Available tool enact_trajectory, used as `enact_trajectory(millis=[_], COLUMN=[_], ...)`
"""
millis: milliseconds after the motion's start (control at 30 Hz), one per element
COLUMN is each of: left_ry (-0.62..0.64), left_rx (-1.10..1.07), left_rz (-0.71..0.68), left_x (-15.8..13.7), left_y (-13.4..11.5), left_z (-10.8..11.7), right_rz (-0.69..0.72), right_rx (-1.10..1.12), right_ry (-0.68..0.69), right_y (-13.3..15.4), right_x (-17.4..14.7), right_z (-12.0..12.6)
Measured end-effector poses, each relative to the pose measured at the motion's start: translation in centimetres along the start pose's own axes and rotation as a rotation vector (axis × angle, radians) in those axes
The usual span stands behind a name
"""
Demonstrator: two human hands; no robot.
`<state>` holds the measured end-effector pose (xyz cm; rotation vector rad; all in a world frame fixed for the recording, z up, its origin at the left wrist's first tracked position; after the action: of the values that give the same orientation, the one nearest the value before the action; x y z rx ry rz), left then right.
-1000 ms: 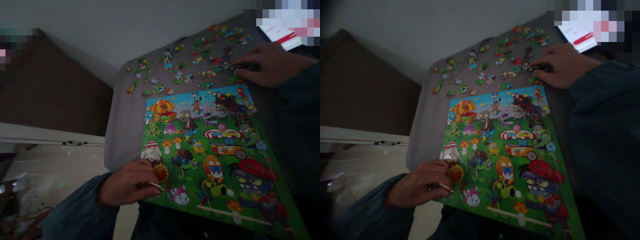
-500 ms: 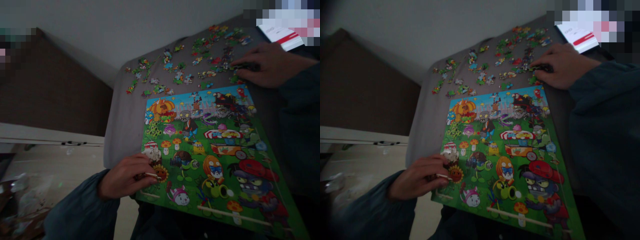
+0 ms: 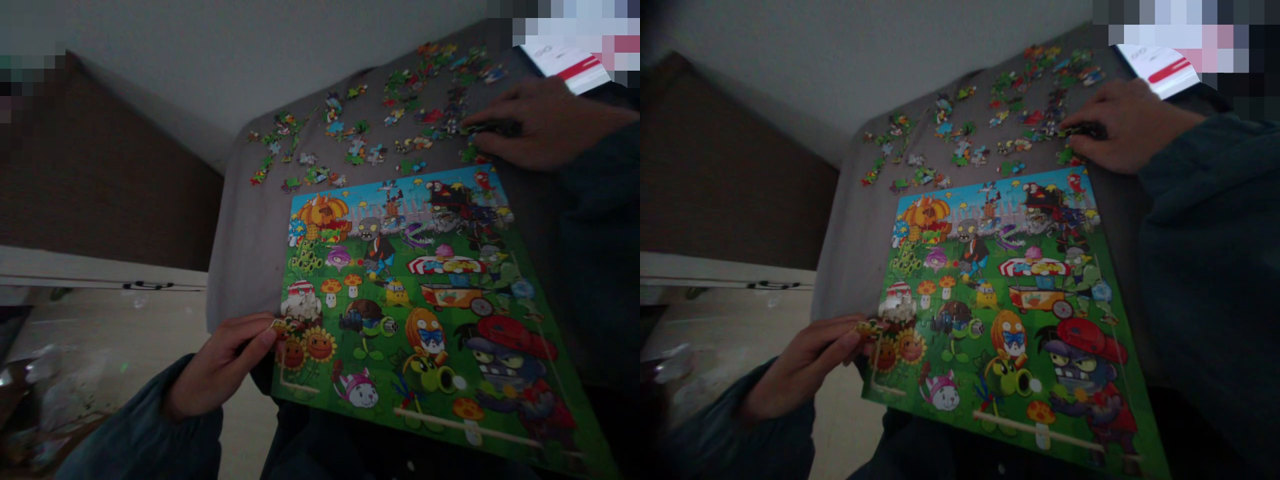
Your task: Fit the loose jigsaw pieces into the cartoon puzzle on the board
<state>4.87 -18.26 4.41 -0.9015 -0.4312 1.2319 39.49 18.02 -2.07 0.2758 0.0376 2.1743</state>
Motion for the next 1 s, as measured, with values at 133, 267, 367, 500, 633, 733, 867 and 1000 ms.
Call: enact_trajectory(millis=[133, 267, 367, 500, 633, 733, 867, 1000], left_ry=[-0.124, -0.201, -0.189, -0.143, -0.094, -0.055, -0.048, -0.047], left_rx=[-0.161, -0.298, -0.245, -0.079, -0.062, -0.048, 0.033, 0.101], left_rz=[0.284, 0.368, 0.348, 0.259, 0.152, 0.233, 0.283, 0.228], left_x=[-1.3, -1.7, -1.7, -1.4, -0.6, -0.4, 0.0, 0.8], left_y=[1.8, 1.8, 1.3, 0.6, -0.1, 0.1, 0.1, -0.4], left_z=[0.1, -0.2, -0.2, 0.1, -0.4, -1.1, -1.6, -1.8], right_rz=[-0.007, -0.002, -0.008, -0.014, 0.001, -0.005, -0.016, -0.032], right_rx=[0.013, 0.031, 0.022, 0.012, 0.02, 0.01, 0.0, 0.004], right_ry=[-0.017, -0.03, -0.037, -0.01, -0.008, -0.022, -0.003, 0.003], right_y=[-0.2, -0.2, -0.1, 0.0, 0.3, 0.2, -0.5, -0.8], right_x=[0.0, -0.1, -0.1, -0.1, -0.1, -0.1, 0.1, 0.1], right_z=[-0.1, -0.2, -0.2, -0.1, 0.2, 0.2, -0.3, -0.5])
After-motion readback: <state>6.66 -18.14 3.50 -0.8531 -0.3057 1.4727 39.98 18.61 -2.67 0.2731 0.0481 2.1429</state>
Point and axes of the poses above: each hand's wrist, its own x-axis towards the middle knuckle, its own z-axis out of the back of the hand, y = z × x, the point moved 4 cm from there along x, towards the middle knuckle, and after that the axes turned 12 degrees about -z, right-handed, at the moved point
